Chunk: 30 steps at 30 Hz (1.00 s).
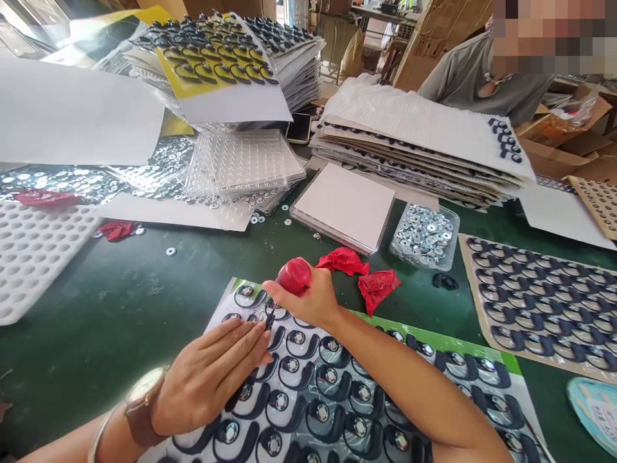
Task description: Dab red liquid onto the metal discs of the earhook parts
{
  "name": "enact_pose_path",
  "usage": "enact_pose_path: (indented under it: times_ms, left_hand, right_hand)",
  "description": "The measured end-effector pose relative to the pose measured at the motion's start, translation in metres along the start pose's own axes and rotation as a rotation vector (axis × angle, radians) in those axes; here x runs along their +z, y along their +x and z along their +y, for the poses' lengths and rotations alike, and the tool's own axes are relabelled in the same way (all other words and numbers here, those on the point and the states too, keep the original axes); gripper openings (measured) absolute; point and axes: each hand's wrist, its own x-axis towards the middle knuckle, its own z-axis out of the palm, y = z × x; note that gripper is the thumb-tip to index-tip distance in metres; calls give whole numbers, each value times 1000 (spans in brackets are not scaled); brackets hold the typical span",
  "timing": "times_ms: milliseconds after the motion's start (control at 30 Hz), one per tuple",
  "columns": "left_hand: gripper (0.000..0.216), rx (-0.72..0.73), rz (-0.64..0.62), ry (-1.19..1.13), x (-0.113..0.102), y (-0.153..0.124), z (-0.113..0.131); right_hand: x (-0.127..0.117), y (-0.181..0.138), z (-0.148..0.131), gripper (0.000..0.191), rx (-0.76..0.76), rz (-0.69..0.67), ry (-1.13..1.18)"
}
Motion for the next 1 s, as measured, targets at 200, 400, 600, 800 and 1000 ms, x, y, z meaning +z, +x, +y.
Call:
enact_pose_path:
  times_ms: [200, 400, 600, 800, 1000]
  left_hand:
    - [22, -10, -9, 1, -2, -2, 1]
    - [26, -45, -16, -62, 1, -5, 0]
    - [24, -56, -9, -71, 0, -4, 0]
    - [25, -65, -11, -86, 0, -6, -1]
    - [24, -110, -12, -114, 0, -5, -3]
  right_hand:
    - [0, 3, -2, 26, 25, 39, 3]
    - [0, 2, -2, 26, 26, 93, 98]
    - [1, 5, -4, 29, 36, 131, 64]
    - [1, 6, -5, 31, 7, 96, 11]
    - [-4, 6, -11, 31, -10, 85, -108]
